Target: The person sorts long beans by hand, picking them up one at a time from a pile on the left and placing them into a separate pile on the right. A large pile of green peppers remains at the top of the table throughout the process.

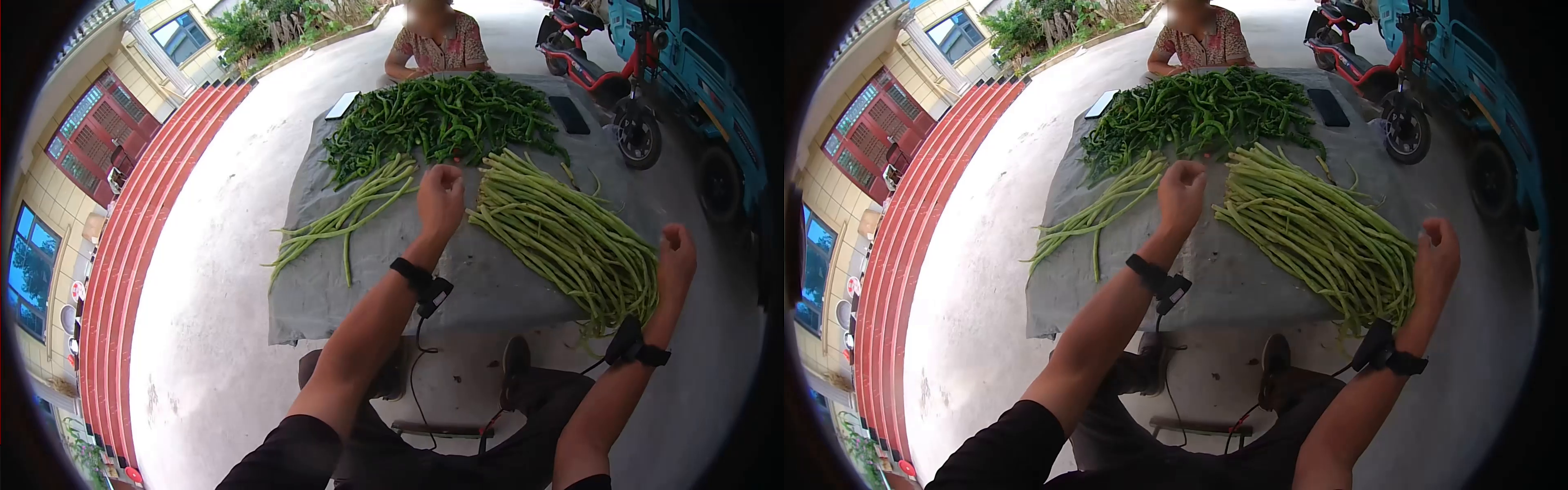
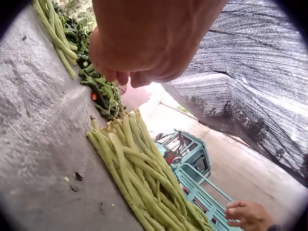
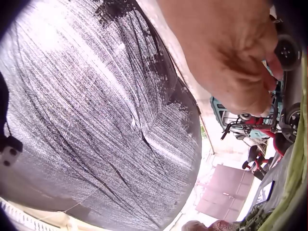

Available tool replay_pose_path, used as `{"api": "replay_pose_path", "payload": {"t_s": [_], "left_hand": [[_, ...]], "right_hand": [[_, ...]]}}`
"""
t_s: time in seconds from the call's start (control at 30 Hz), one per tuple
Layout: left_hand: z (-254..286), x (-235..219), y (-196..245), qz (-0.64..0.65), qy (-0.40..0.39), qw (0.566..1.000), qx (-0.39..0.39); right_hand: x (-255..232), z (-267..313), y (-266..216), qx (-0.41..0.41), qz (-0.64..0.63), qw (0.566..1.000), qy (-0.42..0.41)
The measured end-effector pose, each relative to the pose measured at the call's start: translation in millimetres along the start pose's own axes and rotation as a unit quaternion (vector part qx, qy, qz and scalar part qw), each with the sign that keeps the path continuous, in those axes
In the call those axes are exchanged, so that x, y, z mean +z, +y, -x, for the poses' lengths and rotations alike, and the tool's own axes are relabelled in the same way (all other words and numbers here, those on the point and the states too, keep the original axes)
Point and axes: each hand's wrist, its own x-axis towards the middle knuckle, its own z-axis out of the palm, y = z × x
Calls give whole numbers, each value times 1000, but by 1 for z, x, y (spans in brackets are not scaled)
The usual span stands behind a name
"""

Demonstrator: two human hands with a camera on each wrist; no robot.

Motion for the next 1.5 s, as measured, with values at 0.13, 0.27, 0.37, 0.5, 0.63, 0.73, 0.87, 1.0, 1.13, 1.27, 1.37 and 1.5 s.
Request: {"api": "replay_pose_path", "payload": {"t_s": [0.13, 0.27, 0.37, 0.5, 0.63, 0.73, 0.87, 1.0, 1.13, 1.27, 1.37, 1.5], "left_hand": [[18, -58, -7, -64, -51, 996, 42], [31, -115, -15, -262, -72, 959, 77], [35, -139, -28, -356, -71, 930, 51], [41, -147, -52, -408, -45, 911, 28], [41, -151, -62, -449, -20, 890, 75], [37, -158, -64, -446, -22, 891, 83], [30, -165, -38, -386, 48, 916, 100], [25, -176, 4, -304, 95, 938, 136], [46, -176, 27, -200, 49, 966, 156], [68, -164, 36, -132, -22, 980, 144], [76, -159, 46, -93, -65, 983, 145], [85, -149, 49, -77, -103, 983, 128]], "right_hand": [[9, 1, -11, -7, -14, 1000, -23], [11, 7, -45, -34, -18, 999, -38], [26, 4, -52, -73, -38, 994, -75], [39, 19, -94, -100, -69, 990, -78], [57, 33, -135, -119, -106, 978, -131], [74, 53, -172, -136, -133, 964, -184], [100, 84, -213, -119, -193, 932, -283], [121, 112, -239, -120, -247, 879, -389], [137, 134, -253, -73, -321, 819, -471], [151, 146, -260, 0, -413, 760, -502], [150, 150, -268, 43, -484, 728, -483], [156, 147, -262, 39, -495, 747, -443]]}}
